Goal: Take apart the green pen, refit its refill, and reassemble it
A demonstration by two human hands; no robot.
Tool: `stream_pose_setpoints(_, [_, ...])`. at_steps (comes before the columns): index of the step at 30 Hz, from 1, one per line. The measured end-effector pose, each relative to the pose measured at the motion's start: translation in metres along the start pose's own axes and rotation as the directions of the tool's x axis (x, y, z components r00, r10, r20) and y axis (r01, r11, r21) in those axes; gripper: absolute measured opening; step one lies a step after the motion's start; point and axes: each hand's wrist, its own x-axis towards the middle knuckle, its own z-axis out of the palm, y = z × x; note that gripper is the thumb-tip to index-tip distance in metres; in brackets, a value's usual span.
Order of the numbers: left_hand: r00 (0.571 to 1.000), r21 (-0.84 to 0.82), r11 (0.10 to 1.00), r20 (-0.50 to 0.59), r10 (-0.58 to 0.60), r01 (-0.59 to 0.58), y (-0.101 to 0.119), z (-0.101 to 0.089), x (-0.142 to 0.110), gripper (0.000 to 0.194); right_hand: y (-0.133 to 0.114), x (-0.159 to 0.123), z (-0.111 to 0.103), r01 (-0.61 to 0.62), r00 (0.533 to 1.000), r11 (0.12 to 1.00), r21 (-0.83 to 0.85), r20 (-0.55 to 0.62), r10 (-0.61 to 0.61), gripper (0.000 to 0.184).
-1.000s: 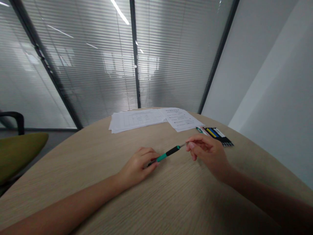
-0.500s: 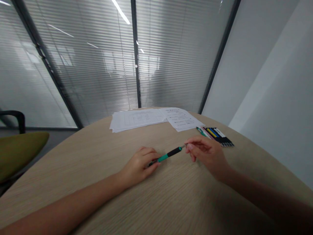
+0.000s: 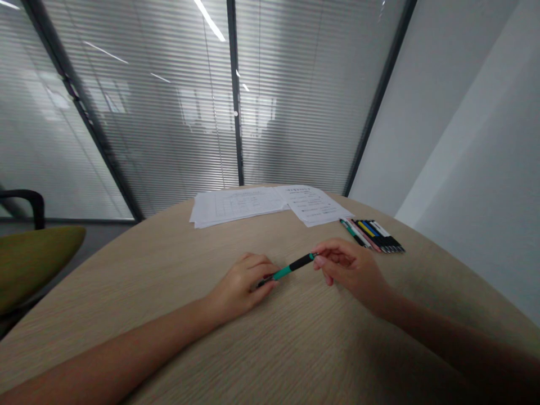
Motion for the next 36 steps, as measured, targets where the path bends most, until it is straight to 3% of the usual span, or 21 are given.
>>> stream_pose_setpoints(6, [1.000, 0.004, 1.000, -0.002, -0.009, 0.009, 0.000, 0.000, 0.000, 0.016, 0.000, 0.004, -0.006, 0.047, 0.997, 0.985, -0.165, 0.060, -0.037, 0.017])
stream_pose_setpoints(10, [0.999, -0.009, 1.000, -0.030, -0.022, 0.021, -0.003, 0.000, 0.000, 0.015, -0.012, 0.017, -0.022, 0.121, 0.974, 0.910, -0.396, 0.226, -0.031, 0.030])
stream_pose_setpoints(15, [1.000, -0.007, 1.000, -0.025, -0.011, 0.011, -0.004, 0.000, 0.000, 0.015, -0.020, 0.029, -0.053, 0.141, 0.944, 0.627, -0.766, 0.294, 0.147, 0.023])
stream_pose_setpoints(18, [1.000, 0.005, 1.000, -0.017, -0.012, 0.012, -0.003, 0.000, 0.001, 0.016, -0.003, 0.026, -0.070, 0.092, 0.920, 0.450, -0.888, 0.249, 0.302, 0.025])
stream_pose_setpoints(20, [1.000, 0.014, 1.000, -0.013, -0.013, 0.013, -0.003, -0.001, 0.001, 0.017, 0.016, 0.020, -0.078, 0.056, 0.921, 0.388, -0.920, 0.198, 0.337, 0.028])
stream_pose_setpoints(23, [1.000, 0.025, 0.999, -0.005, -0.031, 0.031, -0.002, -0.001, 0.002, 0.017, 0.042, 0.009, -0.081, 0.020, 0.925, 0.466, -0.885, 0.193, 0.328, 0.031])
stream_pose_setpoints(25, [0.999, 0.030, 0.999, 0.003, -0.038, 0.038, -0.002, 0.000, 0.002, 0.017, 0.054, 0.003, -0.079, -0.056, 0.939, 0.489, -0.870, 0.121, 0.323, 0.032])
stream_pose_setpoints(29, [0.999, 0.043, 0.998, 0.009, -0.040, 0.040, -0.002, 0.001, 0.002, 0.018, 0.071, -0.002, -0.071, -0.081, 0.972, 0.543, -0.836, 0.054, 0.228, 0.021])
stream_pose_setpoints(33, [0.998, 0.065, 0.996, 0.006, -0.058, 0.057, -0.003, 0.004, 0.001, 0.017, 0.070, 0.002, -0.062, -0.083, 0.984, 0.619, -0.781, 0.036, 0.176, 0.017])
stream_pose_setpoints(36, [0.995, 0.086, 0.991, -0.018, -0.097, 0.098, -0.005, 0.006, 0.000, 0.017, 0.054, 0.008, -0.051, -0.099, 0.988, 0.742, -0.663, 0.022, 0.152, 0.016])
